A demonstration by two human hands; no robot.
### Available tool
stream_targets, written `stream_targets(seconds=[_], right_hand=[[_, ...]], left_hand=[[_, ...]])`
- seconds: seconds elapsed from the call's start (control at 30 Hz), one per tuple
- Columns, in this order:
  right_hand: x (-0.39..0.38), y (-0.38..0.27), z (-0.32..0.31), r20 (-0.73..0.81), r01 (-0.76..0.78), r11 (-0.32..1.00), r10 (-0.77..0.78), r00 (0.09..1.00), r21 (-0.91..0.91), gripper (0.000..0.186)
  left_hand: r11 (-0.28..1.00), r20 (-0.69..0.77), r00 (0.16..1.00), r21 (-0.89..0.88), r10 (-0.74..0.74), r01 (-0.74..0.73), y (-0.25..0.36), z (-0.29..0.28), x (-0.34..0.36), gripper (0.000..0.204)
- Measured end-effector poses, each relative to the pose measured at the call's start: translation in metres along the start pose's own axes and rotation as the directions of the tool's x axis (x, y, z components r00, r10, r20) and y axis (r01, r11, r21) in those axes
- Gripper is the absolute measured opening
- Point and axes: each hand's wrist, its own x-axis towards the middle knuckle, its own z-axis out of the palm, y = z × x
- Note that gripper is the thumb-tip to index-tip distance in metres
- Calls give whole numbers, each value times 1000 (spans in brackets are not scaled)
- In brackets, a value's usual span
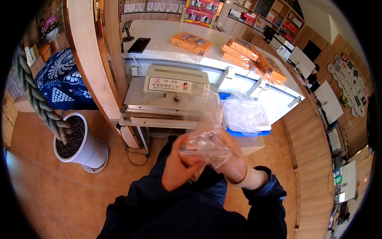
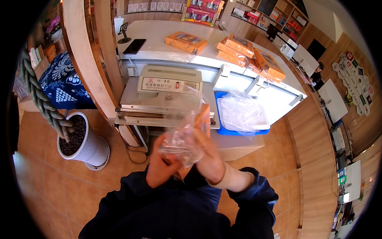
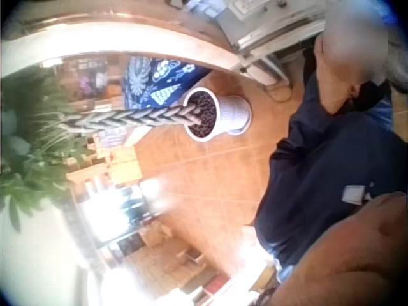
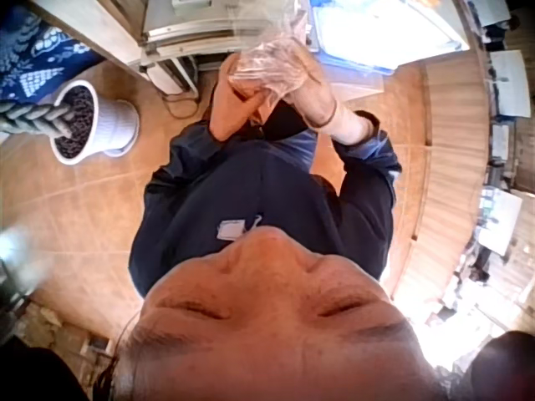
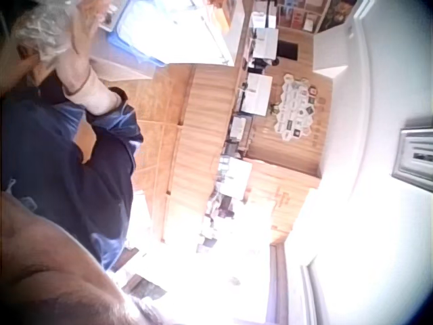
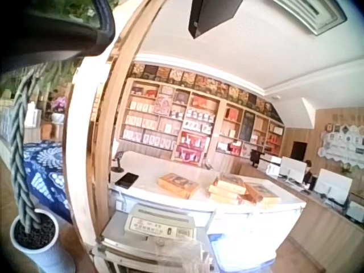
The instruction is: The person places orange product boxes into clear plastic bags and seals them using a heat sealing machine. The person handles the boxes one by one, aligns the bag opening on the machine, and presses the seal. The sealed packages are then stacked on the counter.
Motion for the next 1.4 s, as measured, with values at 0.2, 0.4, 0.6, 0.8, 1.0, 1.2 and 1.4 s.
stream_targets(seconds=[0.2, 0.4, 0.6, 0.8, 1.0, 1.2, 1.4], right_hand=[[18, -17, 21, 378, 534, 671, -382, 843, -514, 40], [29, 22, -83, 74, 96, 828, -66, 995, -553, 33], [10, 89, -67, 94, -195, 979, 189, 977, 56, 29], [-14, 93, -54, 125, -26, 968, 59, 990, -248, 25], [-22, 97, -52, 134, -30, 983, 55, 990, -181, 22], [-28, 88, -52, 110, 99, 987, -85, 990, -125, 19], [-34, 79, -52, 177, 185, 975, -162, 971, -121, 22]], left_hand=[[914, -35, 973, -353, -227, 200, -23, -87, 7, 53], [730, 161, 930, -581, -330, 360, -51, -121, -25, 56], [923, 453, 874, -231, -178, 308, -42, -116, -38, 66], [909, 158, 986, -402, -46, 106, 9, -118, -29, 39], [955, 76, 997, -296, 26, -2, 25, -120, -24, 15], [871, 80, 967, -457, 240, -179, 30, -116, -16, 10], [858, 64, 954, -457, 294, -234, 53, -120, -14, 4]])
